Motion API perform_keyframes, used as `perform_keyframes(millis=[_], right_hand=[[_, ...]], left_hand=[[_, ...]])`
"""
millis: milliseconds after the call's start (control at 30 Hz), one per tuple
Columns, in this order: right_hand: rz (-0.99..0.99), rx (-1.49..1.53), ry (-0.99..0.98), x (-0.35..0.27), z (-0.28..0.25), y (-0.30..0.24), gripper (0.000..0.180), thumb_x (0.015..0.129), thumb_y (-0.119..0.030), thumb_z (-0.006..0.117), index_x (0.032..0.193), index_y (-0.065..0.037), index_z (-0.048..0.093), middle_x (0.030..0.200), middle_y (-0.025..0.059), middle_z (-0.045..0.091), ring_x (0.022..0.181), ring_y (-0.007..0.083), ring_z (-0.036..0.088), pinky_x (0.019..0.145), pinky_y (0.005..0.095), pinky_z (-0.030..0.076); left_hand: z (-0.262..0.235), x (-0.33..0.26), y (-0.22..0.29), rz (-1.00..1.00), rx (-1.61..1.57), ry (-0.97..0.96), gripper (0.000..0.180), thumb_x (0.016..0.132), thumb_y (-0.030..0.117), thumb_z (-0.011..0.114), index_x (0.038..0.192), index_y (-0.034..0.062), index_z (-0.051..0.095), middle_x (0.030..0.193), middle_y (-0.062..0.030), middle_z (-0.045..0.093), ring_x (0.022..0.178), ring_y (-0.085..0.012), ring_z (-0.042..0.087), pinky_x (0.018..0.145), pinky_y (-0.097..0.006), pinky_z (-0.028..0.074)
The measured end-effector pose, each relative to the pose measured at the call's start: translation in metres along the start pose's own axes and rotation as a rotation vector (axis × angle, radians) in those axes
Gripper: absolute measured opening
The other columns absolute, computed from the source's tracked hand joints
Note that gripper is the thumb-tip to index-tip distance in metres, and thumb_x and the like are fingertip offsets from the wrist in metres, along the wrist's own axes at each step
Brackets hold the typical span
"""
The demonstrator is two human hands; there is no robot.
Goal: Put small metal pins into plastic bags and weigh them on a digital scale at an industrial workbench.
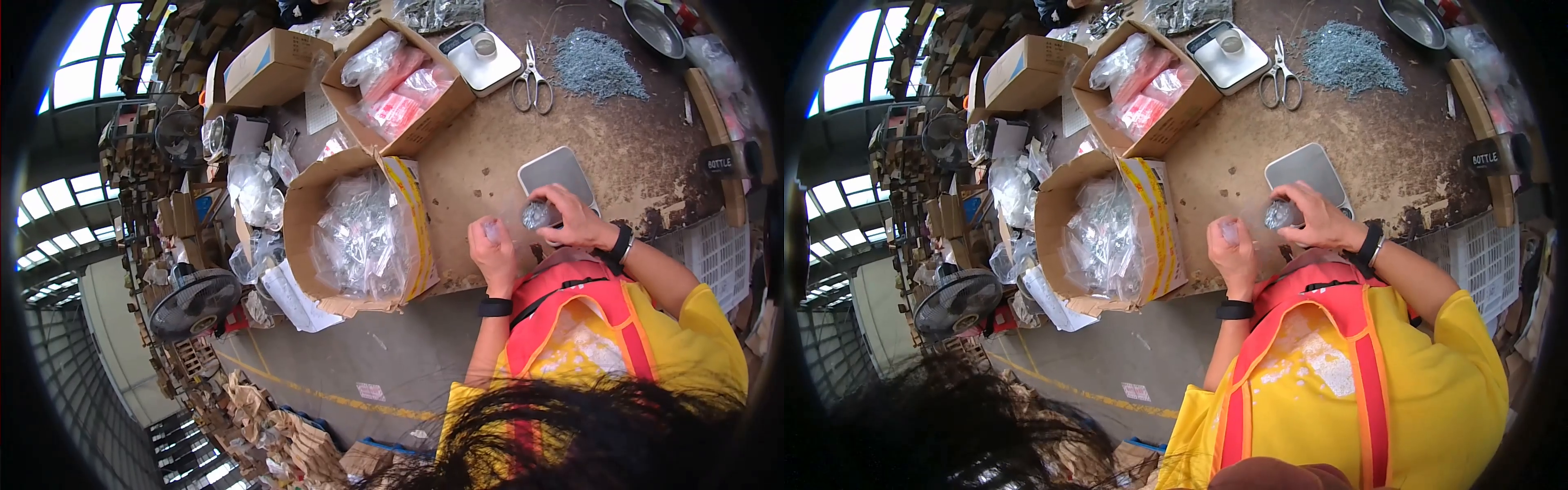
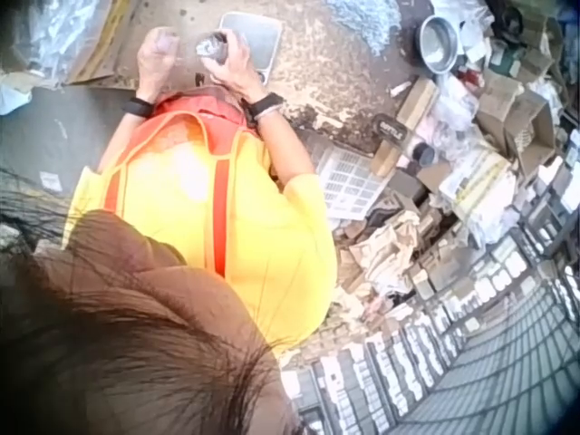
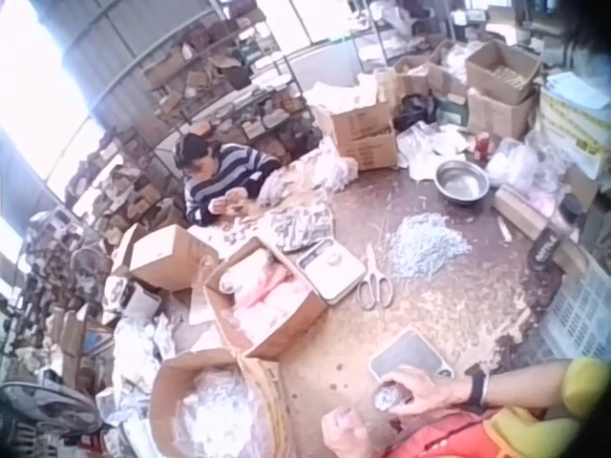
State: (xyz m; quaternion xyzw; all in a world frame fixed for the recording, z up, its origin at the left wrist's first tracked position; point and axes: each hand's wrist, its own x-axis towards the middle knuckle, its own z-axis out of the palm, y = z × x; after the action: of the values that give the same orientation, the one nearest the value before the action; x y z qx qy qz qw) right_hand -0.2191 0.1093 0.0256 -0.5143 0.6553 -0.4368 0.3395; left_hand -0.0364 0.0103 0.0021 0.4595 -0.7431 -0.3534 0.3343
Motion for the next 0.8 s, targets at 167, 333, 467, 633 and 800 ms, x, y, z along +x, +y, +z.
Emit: perform_keyframes(millis=[167,333,467,633,800], right_hand=[[-0.032,-0.298,0.149,-0.013,-0.017,0.067,0.059,0.070,-0.012,0.077,0.124,-0.009,0.055,0.120,0.0125,0.057,0.123,0.0341,0.049,0.108,0.0448,0.037],[-0.065,-0.351,0.217,-0.016,-0.028,0.060,0.055,0.069,-0.012,0.082,0.118,-0.010,0.058,0.130,0.0112,0.055,0.133,0.0343,0.045,0.112,0.0473,0.033],[-0.114,-0.499,0.272,-0.010,-0.028,0.055,0.032,0.072,-0.009,0.080,0.098,-0.008,0.062,0.130,0.0114,0.055,0.133,0.0364,0.044,0.111,0.0492,0.033],[-0.131,-0.550,0.251,0.005,-0.021,0.048,0.022,0.072,-0.004,0.076,0.088,-0.006,0.060,0.126,0.0108,0.056,0.131,0.0354,0.046,0.108,0.0490,0.035],[-0.172,-0.570,0.223,0.002,-0.017,0.064,0.021,0.073,-0.003,0.075,0.087,-0.006,0.060,0.122,0.0095,0.058,0.129,0.0330,0.048,0.105,0.0485,0.036]], left_hand=[[-0.003,-0.001,-0.009,-0.061,-0.009,-0.010,0.014,0.091,0.010,0.069,0.096,-0.0001,0.062,0.089,-0.0153,0.063,0.081,-0.0304,0.063,0.076,-0.038,0.051],[-0.002,-0.004,-0.017,-0.088,-0.013,-0.014,0.013,0.091,0.011,0.070,0.095,0.0006,0.063,0.086,-0.0128,0.064,0.078,-0.0257,0.063,0.074,-0.036,0.051],[-0.001,-0.005,-0.022,-0.111,0.001,-0.016,0.013,0.091,0.011,0.070,0.095,0.0007,0.063,0.084,-0.0110,0.063,0.076,-0.0221,0.061,0.073,-0.035,0.051],[-0.002,-0.004,-0.023,-0.113,0.021,-0.007,0.013,0.091,0.011,0.070,0.094,0.0008,0.063,0.084,-0.0109,0.064,0.075,-0.0210,0.062,0.072,-0.034,0.051],[-0.004,-0.006,-0.025,-0.147,0.007,-0.019,0.013,0.091,0.012,0.071,0.095,0.0013,0.064,0.084,-0.0111,0.064,0.075,-0.0203,0.062,0.072,-0.034,0.051]])
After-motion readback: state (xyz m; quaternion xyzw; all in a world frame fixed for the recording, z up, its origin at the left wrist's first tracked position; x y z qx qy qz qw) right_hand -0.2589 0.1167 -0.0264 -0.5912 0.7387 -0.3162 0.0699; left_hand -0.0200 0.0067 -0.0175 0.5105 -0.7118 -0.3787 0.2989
